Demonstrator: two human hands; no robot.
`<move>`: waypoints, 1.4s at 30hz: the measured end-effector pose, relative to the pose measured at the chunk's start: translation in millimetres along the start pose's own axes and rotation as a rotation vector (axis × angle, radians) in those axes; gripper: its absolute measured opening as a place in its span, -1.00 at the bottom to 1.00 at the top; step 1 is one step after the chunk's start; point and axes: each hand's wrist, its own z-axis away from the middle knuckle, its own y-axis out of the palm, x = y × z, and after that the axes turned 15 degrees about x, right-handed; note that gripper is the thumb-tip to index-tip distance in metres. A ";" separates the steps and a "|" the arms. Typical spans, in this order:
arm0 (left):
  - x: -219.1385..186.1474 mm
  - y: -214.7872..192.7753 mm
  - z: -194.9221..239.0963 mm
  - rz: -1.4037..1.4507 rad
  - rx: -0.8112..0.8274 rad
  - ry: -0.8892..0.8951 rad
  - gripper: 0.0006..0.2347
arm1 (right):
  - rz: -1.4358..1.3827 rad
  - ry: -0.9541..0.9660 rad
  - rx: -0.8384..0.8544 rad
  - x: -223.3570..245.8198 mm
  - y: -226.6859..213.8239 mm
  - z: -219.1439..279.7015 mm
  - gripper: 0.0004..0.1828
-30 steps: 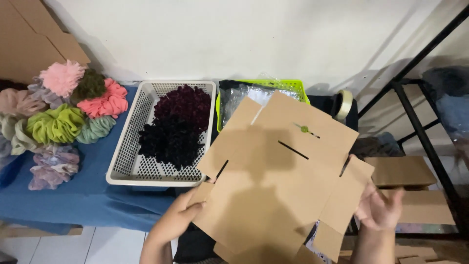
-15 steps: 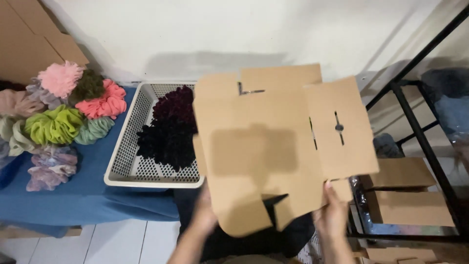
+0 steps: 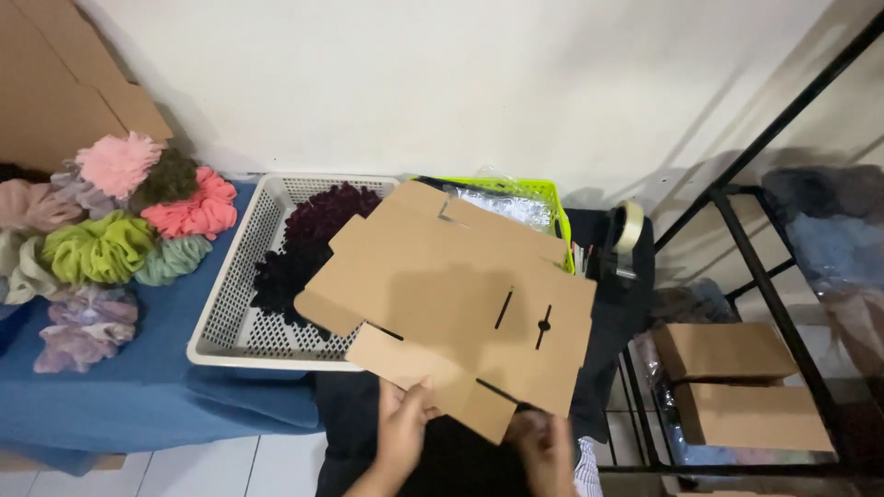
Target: Assembling cardboard gift boxes and packing them with decorative filler material.
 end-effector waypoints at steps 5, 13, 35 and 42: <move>-49.5 -22.0 8.0 0.051 0.012 0.097 -0.51 | -0.336 -0.200 -0.087 40.7 -49.5 -41.9 -0.04; -123.7 -16.3 4.7 -0.301 0.195 -0.074 -0.52 | -0.303 -0.134 -0.131 73.1 -72.8 -47.1 0.11; -132.6 -2.0 11.0 -0.828 0.891 -0.180 -0.31 | 0.718 -0.447 -0.100 80.1 -106.0 -25.2 -0.67; -109.1 8.6 7.2 -1.129 0.703 -0.169 -0.40 | 0.406 -0.439 0.089 64.9 -98.1 -28.0 -0.85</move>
